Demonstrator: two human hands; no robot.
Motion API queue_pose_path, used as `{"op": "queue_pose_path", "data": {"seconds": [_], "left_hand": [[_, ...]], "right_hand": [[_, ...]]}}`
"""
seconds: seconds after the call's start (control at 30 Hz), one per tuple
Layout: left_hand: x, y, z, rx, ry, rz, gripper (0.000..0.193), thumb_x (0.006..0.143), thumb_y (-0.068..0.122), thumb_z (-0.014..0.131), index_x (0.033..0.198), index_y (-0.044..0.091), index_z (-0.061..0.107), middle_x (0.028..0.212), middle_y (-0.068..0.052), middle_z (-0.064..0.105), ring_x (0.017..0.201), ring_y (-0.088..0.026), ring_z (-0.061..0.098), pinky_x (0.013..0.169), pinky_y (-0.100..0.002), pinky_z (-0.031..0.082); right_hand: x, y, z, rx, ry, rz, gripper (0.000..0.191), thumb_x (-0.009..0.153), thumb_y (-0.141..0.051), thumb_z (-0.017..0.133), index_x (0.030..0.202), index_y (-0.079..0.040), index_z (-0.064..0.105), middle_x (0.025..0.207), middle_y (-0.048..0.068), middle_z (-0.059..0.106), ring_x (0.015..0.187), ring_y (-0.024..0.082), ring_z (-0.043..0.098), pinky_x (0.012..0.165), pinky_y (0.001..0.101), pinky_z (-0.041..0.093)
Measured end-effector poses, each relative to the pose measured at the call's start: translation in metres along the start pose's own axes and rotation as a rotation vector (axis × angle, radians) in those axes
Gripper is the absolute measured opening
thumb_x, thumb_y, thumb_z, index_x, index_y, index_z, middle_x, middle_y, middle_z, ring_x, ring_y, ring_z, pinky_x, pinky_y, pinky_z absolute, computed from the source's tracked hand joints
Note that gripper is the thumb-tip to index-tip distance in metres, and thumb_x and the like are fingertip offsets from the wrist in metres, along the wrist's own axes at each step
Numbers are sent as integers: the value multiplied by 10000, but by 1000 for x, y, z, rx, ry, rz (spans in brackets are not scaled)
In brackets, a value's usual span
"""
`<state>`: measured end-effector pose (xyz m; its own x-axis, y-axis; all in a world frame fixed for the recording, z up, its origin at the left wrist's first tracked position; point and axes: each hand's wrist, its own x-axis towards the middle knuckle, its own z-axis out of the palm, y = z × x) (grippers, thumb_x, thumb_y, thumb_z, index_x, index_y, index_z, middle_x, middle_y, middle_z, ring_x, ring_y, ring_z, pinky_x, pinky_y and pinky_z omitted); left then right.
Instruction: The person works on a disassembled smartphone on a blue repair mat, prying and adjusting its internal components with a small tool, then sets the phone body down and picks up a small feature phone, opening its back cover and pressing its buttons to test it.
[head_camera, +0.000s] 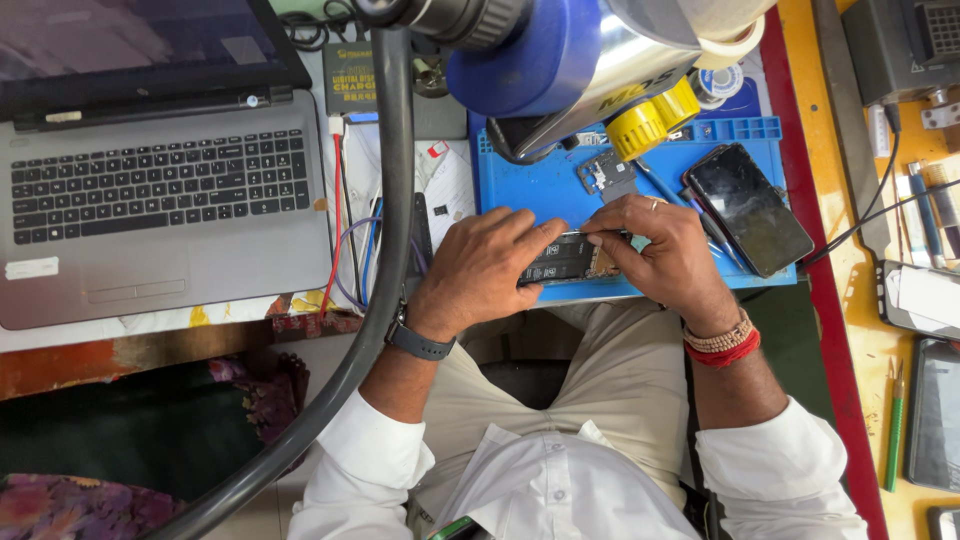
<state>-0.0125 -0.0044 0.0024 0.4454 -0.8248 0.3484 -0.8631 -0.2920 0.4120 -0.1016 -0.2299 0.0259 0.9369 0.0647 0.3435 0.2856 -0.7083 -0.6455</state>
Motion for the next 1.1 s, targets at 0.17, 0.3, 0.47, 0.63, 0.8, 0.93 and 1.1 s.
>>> {"op": "queue_pose_path", "data": {"seconds": [0.17, 0.3, 0.47, 0.63, 0.8, 0.93, 1.1], "left_hand": [[10, -2, -7, 54, 10, 65, 714, 649, 216, 881, 1315, 110, 646, 949, -49, 570, 873, -229, 597, 739, -391, 544], [11, -2, -8, 50, 1, 75, 728, 650, 224, 894, 1326, 116, 648, 962, -49, 564, 881, -230, 588, 752, -394, 537], [10, -2, -7, 55, 9, 82, 731, 647, 230, 899, 1326, 116, 653, 964, -52, 563, 873, -232, 581, 746, -397, 531], [9, -1, -8, 68, 31, 108, 711, 658, 219, 894, 1322, 117, 662, 950, -48, 551, 864, -228, 572, 749, -396, 524], [7, 0, -9, 86, 51, 120, 690, 683, 213, 890, 1328, 123, 664, 956, -43, 545, 871, -223, 566, 750, -396, 516], [5, 0, -8, 116, 62, 129, 693, 680, 231, 891, 1327, 130, 666, 961, -39, 545, 882, -221, 564, 757, -397, 516], [5, -1, -8, 124, 55, 143, 683, 688, 234, 888, 1328, 136, 671, 953, -26, 547, 873, -209, 552, 749, -384, 510]], "right_hand": [[0, 3, -3, -9, 50, -50, 151, 858, 10, 786, 987, -50, 735, 925, 89, 738, 842, 242, 723, 748, 331, 560], [0, 5, -3, -36, 53, -81, 166, 856, 15, 786, 996, -56, 735, 908, 85, 731, 823, 242, 711, 741, 339, 552], [0, 6, -3, -57, 44, -98, 178, 852, 10, 790, 1009, -59, 740, 900, 78, 725, 800, 237, 695, 723, 344, 540], [-2, 4, -4, -135, 38, -94, 188, 838, -8, 802, 1005, -85, 760, 921, 62, 728, 797, 236, 681, 704, 348, 530], [-3, 3, -5, -162, 33, -139, 209, 825, 8, 788, 1000, -104, 762, 970, 43, 744, 835, 224, 692, 732, 342, 538], [-3, 2, -7, -162, 28, -177, 232, 806, 35, 759, 989, -107, 750, 1010, 32, 756, 884, 218, 713, 772, 340, 555], [-1, -2, -10, -167, 19, -191, 238, 794, 22, 770, 992, -108, 754, 998, 33, 746, 894, 230, 712, 771, 348, 556]]}}
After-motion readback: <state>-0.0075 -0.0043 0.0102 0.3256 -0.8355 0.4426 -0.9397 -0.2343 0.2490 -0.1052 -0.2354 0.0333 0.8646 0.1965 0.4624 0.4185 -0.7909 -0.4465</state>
